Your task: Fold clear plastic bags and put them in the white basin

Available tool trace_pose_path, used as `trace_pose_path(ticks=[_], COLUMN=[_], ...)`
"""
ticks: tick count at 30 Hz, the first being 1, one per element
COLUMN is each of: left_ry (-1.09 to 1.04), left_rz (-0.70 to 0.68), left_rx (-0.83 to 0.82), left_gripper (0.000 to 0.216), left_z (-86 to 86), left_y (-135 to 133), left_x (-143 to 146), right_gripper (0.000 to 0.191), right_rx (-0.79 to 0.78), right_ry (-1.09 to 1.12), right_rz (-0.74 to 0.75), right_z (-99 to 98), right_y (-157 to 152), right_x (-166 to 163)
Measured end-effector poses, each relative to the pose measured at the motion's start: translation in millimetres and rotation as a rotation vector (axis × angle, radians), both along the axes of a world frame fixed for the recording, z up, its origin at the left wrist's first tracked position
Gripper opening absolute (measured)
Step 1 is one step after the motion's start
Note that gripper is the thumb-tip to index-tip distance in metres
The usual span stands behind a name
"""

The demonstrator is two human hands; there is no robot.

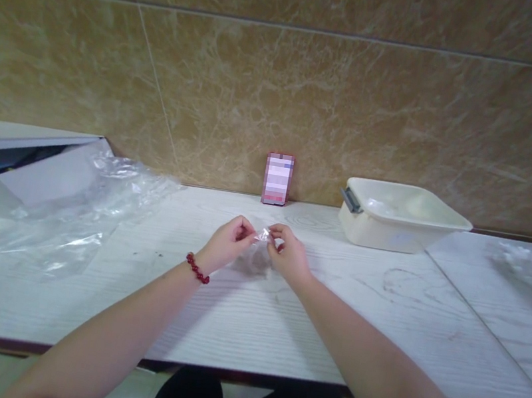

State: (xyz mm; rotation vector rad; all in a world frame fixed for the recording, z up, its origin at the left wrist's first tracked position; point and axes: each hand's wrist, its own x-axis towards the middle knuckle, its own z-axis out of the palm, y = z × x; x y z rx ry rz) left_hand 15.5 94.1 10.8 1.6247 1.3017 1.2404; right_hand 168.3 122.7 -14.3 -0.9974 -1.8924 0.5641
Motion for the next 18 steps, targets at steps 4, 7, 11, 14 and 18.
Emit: trace_pose_path(ticks=[4, 7, 11, 14, 18], left_ry=[0.149, 0.329, 0.578, 0.751, 0.796], left_rz=[0.051, 0.08, 0.047, -0.044, -0.051], left_rx=[0.054, 0.084, 0.146, 0.18, 0.202], left_gripper=[0.016, 0.022, 0.03, 0.027, 0.023], left_z=[3.7, 8.7, 14.7, 17.0, 20.2], left_y=[0, -1, 0, 5, 12], left_x=[-7, -12, -23, -35, -55], right_gripper=[0.016, 0.018, 0.02, 0.022, 0.024], right_rx=[0.001, -0.007, -0.004, 0.016, 0.046], right_ry=[-0.039, -0.03, -0.008, -0.006, -0.016], right_rz=[-0.014, -0.008, 0.01, -0.011, -0.064], right_z=[0.7, 0.6, 1.6, 3.4, 6.1], right_y=[3, 5, 6, 7, 8], right_x=[2, 3, 4, 7, 9])
